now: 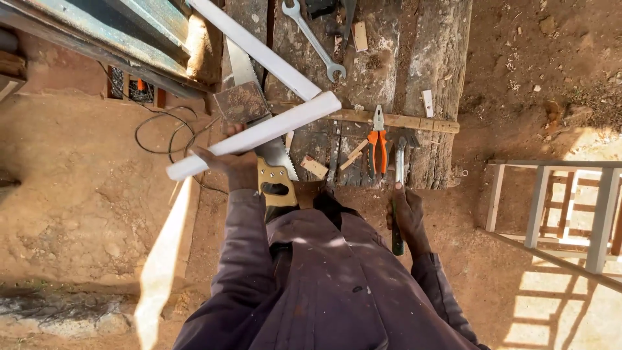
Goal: Cutting and preparing white plastic profiles using a hand saw, hammer, and pliers at a workbench.
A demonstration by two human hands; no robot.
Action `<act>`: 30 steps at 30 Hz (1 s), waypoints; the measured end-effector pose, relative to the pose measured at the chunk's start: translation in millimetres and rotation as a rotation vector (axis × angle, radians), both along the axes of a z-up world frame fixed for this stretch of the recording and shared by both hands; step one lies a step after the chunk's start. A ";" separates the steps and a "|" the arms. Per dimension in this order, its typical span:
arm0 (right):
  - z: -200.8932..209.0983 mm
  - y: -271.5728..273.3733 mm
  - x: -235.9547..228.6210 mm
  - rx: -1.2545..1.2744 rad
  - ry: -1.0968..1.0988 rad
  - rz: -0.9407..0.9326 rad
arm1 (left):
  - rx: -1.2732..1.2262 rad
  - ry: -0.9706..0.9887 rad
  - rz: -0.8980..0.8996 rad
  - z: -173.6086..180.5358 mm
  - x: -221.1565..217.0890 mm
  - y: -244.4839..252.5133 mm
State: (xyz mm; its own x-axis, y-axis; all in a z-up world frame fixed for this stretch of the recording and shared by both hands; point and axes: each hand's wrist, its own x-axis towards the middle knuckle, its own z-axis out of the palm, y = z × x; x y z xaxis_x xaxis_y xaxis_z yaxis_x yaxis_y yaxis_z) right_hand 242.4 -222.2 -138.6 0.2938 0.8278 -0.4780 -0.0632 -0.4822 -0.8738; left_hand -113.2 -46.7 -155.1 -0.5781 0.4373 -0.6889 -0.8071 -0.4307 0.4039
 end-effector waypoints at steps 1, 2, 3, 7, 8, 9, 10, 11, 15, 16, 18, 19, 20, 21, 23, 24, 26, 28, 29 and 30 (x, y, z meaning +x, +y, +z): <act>-1.6 -1.9 1.9 -0.015 -0.006 0.000 | -0.032 -0.014 -0.040 4.5 9.4 -6.1; -3.2 -5.4 2.8 -0.034 -0.008 0.003 | -0.068 -0.024 -0.078 9.9 17.2 -14.9; -6.6 -6.9 4.2 -0.031 -0.005 0.002 | -0.065 -0.021 -0.079 7.6 19.3 -21.6; -13.8 -11.3 5.5 -0.061 0.033 -0.061 | -0.080 -0.130 -0.557 -28.1 28.0 -38.9; -14.2 -10.5 5.8 -0.058 0.047 -0.066 | -0.066 -0.180 -0.722 -43.7 30.7 -40.7; -16.8 -12.8 7.8 -0.057 0.049 -0.071 | -0.066 -0.179 -0.727 -74.1 27.2 -40.9; -19.4 -13.6 8.8 -0.041 0.056 -0.064 | -0.092 -0.152 -0.838 -103.6 22.0 -40.3; -22.0 -14.1 9.7 -0.026 0.062 -0.057 | -0.117 -0.124 -0.950 -133.0 16.6 -39.3; -23.4 -14.0 13.5 -0.021 0.049 -0.077 | -0.203 0.016 -1.000 -75.2 62.5 -42.2; -27.8 -15.5 16.1 -0.013 0.056 -0.071 | -0.285 0.191 -1.142 -83.1 78.0 -46.4; -30.0 -16.1 18.2 -0.007 0.065 -0.067 | -0.367 0.372 -1.283 -79.0 109.4 -53.6; -27.7 -15.4 17.7 0.000 0.056 -0.068 | -0.414 0.832 -1.557 -67.1 125.3 -56.6; -25.4 -15.2 18.5 0.005 0.045 -0.068 | -0.443 1.317 -1.794 -55.8 142.4 -60.4; -21.7 -16.8 18.6 0.003 0.044 -0.070 | -0.442 1.315 -1.797 -72.8 151.6 -64.6; -14.2 -16.7 18.5 -0.015 0.031 -0.062 | -0.494 2.023 -1.947 -105.8 168.7 -70.5; -14.2 -19.0 19.6 -0.014 0.032 -0.061 | -0.497 2.024 -1.946 -99.6 162.5 -69.1; -14.0 -23.3 21.6 -0.019 0.024 -0.065 | -0.220 1.569 -1.962 -87.0 150.3 -65.5; -7.4 -24.2 21.0 -0.014 0.036 -0.070 | -0.160 1.188 -1.864 -76.5 142.8 -65.0; -3.8 -25.5 20.6 -0.009 0.046 -0.074 | -0.103 0.822 -1.732 -71.1 139.0 -65.8; -2.0 -24.4 20.1 -0.008 0.050 -0.070 | -0.106 0.826 -1.729 -62.1 133.6 -63.9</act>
